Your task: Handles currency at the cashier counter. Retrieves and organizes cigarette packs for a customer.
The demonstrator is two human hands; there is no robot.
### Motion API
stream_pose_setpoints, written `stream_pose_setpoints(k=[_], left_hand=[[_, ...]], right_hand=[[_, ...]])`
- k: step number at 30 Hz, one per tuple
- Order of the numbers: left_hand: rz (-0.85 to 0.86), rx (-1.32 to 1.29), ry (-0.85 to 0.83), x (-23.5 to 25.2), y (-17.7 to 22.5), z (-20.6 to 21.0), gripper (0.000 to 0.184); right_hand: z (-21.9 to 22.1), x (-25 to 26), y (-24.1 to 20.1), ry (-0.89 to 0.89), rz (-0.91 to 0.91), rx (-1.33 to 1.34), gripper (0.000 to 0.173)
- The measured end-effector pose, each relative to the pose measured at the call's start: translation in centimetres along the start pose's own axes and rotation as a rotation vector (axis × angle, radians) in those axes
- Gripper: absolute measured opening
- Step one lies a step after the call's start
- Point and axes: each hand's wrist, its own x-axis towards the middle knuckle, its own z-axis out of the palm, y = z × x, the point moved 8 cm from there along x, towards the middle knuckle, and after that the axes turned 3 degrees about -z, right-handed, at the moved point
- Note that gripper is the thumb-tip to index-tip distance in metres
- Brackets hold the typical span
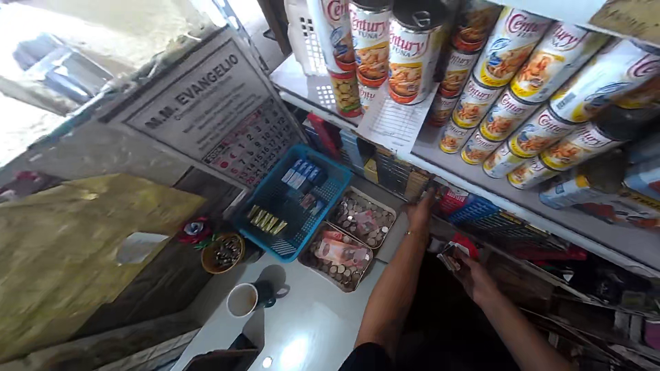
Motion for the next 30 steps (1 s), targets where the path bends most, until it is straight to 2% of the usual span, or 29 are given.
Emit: stream_pose_setpoints(k=[2,4,7,10,12,13,15,17,18,19,21,23,25,27,29,30], left_hand=[[0.024,0.048,0.04,1.6,0.3,1.3,0.098],[0.069,0.077,0.077,2.1,0.4,1.6,0.087],[0.125,0.069,0.038,2.1,0.6,0.9,0.075],[0.182,0.101,-0.111,1.3,0.5,-1.0,0.047],[0.219,0.196,-0.285,-0.4,0.1,-3.2,0.028],[0.216,0.244,-0.393,-1.5,-0.6,-4.6,0.028],[0.202,0.302,-0.594,-4.3,-2.2,-7.2,0.044],[0.176,0.309,-0.667,-7.1,-3.6,-9.3,0.067],[0.173,0.297,-0.616,-7.9,-4.0,-10.4,0.071],[0.176,0.263,-0.524,-8.4,-4.4,-11.9,0.07],[0.22,0.215,-0.354,-9.4,-4.6,-16.0,0.075],[0.323,0.284,-0.145,-10.9,-4.7,-21.5,0.079],[0.387,0.553,0.215,-13.1,-5.3,-28.3,0.083],[0.377,0.806,0.583,-15.5,-6.6,-34.6,0.089],[0.325,0.942,0.838,-16.4,-9.3,-40.3,0.087],[0.269,0.962,0.915,-16.4,-11.0,-42.7,0.086]], right_hand=[[-0.3,-0.7,-0.1,-0.016,0.001,0.002,0.035],[-0.7,-1.2,-0.2,-0.034,0.002,0.007,0.037],[-0.9,-1.5,-0.5,-0.053,-0.026,0.021,0.035],[0.1,-2.4,-1.7,-0.146,-0.096,0.001,0.036],[1.8,-3.0,-3.1,-0.276,-0.186,-0.042,0.041],[2.9,-3.4,-3.7,-0.349,-0.236,-0.075,0.044],[5.2,-4.1,-4.0,-0.463,-0.372,-0.213,0.055],[7.1,-4.4,-2.8,-0.515,-0.553,-0.551,0.073],[8.1,-4.8,-1.9,-0.539,-0.62,-0.727,0.075],[9.2,-5.5,-0.8,-0.592,-0.636,-0.867,0.066],[11.2,-6.8,0.6,-0.743,-0.559,-1.084,0.052],[12.7,-6.9,-0.9,-0.745,-0.574,-1.214,0.053],[14.0,-5.4,-5.0,-0.521,-0.802,-1.332,0.059],[14.9,-3.0,-9.1,-0.278,-0.978,-1.457,0.074],[15.8,-0.4,-11.8,-0.104,-0.984,-1.538,0.086],[16.2,0.7,-12.8,-0.047,-0.939,-1.572,0.086]])
